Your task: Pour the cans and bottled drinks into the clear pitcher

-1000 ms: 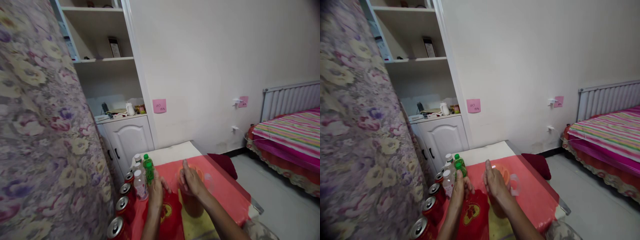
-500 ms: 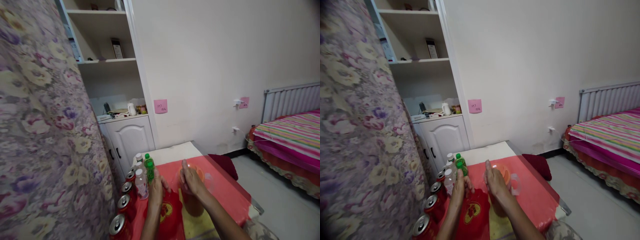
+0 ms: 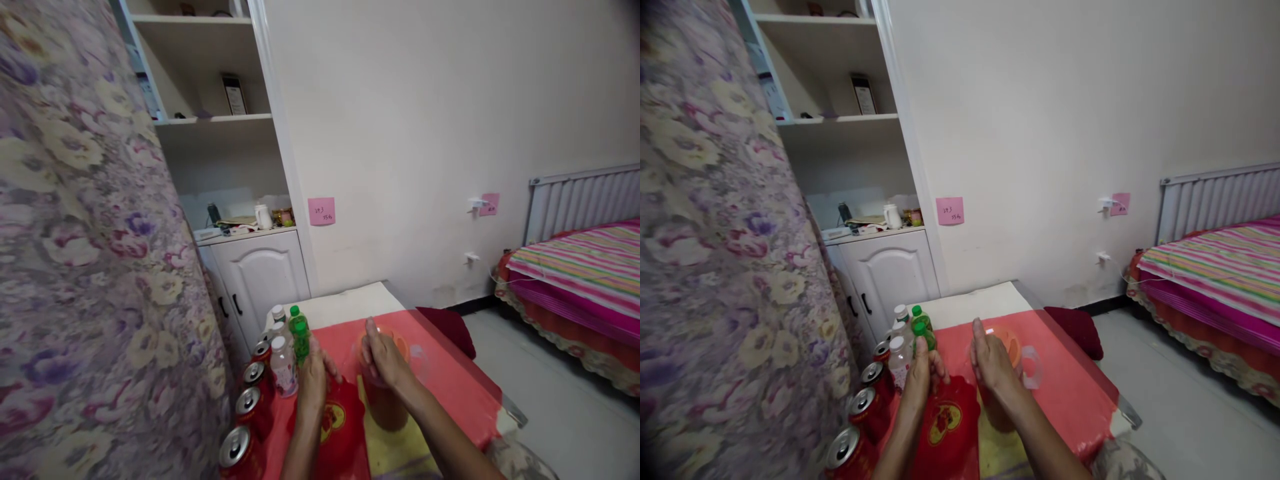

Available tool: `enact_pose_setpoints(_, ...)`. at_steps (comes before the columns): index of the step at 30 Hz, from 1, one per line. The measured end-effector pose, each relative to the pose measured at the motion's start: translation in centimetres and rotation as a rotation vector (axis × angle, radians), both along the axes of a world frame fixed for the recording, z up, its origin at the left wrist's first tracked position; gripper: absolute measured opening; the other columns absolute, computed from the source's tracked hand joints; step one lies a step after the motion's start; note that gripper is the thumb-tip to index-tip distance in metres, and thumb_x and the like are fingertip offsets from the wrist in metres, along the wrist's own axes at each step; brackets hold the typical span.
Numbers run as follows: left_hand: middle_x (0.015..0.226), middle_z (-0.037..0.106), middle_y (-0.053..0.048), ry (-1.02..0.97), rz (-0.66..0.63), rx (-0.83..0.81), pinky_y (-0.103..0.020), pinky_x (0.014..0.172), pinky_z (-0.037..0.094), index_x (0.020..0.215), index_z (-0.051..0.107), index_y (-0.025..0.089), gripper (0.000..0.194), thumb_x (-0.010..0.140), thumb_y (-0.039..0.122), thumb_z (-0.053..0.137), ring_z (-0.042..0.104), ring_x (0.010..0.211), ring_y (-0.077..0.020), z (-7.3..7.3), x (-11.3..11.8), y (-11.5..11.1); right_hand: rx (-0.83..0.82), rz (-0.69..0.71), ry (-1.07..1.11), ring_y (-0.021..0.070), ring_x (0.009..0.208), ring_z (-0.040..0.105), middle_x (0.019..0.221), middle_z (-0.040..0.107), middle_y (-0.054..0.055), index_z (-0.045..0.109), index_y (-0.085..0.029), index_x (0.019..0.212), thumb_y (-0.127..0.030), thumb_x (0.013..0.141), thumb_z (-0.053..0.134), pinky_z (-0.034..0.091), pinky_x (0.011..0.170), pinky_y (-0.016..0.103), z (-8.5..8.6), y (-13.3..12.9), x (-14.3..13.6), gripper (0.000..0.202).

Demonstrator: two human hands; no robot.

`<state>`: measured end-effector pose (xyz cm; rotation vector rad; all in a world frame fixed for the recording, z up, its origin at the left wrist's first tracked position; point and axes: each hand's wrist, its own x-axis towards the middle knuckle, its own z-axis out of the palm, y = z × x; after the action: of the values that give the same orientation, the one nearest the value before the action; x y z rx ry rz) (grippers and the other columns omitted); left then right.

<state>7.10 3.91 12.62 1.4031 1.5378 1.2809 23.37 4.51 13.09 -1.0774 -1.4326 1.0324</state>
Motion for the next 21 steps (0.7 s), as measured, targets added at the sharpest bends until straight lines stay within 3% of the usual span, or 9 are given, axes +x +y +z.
enact_pose_setpoints(7,0.043,0.058,-0.007,0.013,-0.028,0.010,-0.032,0.050,0.035,0.044,0.049,0.027,0.079,0.083,0.084,0.011,0.044,0.042,-0.0180,0.1,-0.2,0.0,-0.006,0.002,0.016,0.0137,0.038,0.043,0.035,0.039,-0.003,0.041,-0.025,0.045,-0.075,0.095,0.016,0.035,0.052,0.030,0.6,-0.3,0.2,0.075)
enact_pose_setpoints(10,0.044,0.058,-0.006,0.017,-0.058,0.014,-0.034,0.051,0.036,0.045,0.050,0.027,0.074,0.088,0.078,0.017,0.045,0.043,-0.0189,-0.6,0.0,-0.1,0.023,0.005,0.027,0.0134,0.039,0.043,0.035,0.038,-0.004,0.040,-0.025,0.046,-0.073,0.096,0.020,0.035,0.053,0.030,1.0,-0.7,0.5,0.072)
enact_pose_setpoints(16,0.050,0.059,-0.002,0.013,-0.111,-0.029,-0.032,0.049,0.033,0.057,0.055,0.025,0.063,0.088,0.076,0.033,0.043,0.043,-0.0170,-5.0,-0.1,-1.9,0.162,-0.073,-0.037,0.0150,0.049,0.046,0.046,0.045,-0.003,0.043,-0.025,0.052,-0.065,0.098,0.035,0.035,0.056,0.031,0.5,-2.8,2.7,0.061)
enact_pose_setpoints(21,0.061,0.058,-0.001,0.052,-0.130,-0.040,-0.032,0.062,0.039,0.059,0.055,0.023,0.063,0.078,0.082,0.048,0.050,0.062,-0.0189,-8.8,-2.5,-5.8,0.251,-0.227,-0.062,0.0150,0.050,0.040,0.052,0.043,-0.002,0.041,-0.026,0.055,-0.062,0.097,0.039,0.032,0.054,0.031,-3.4,-4.3,6.7,0.056)
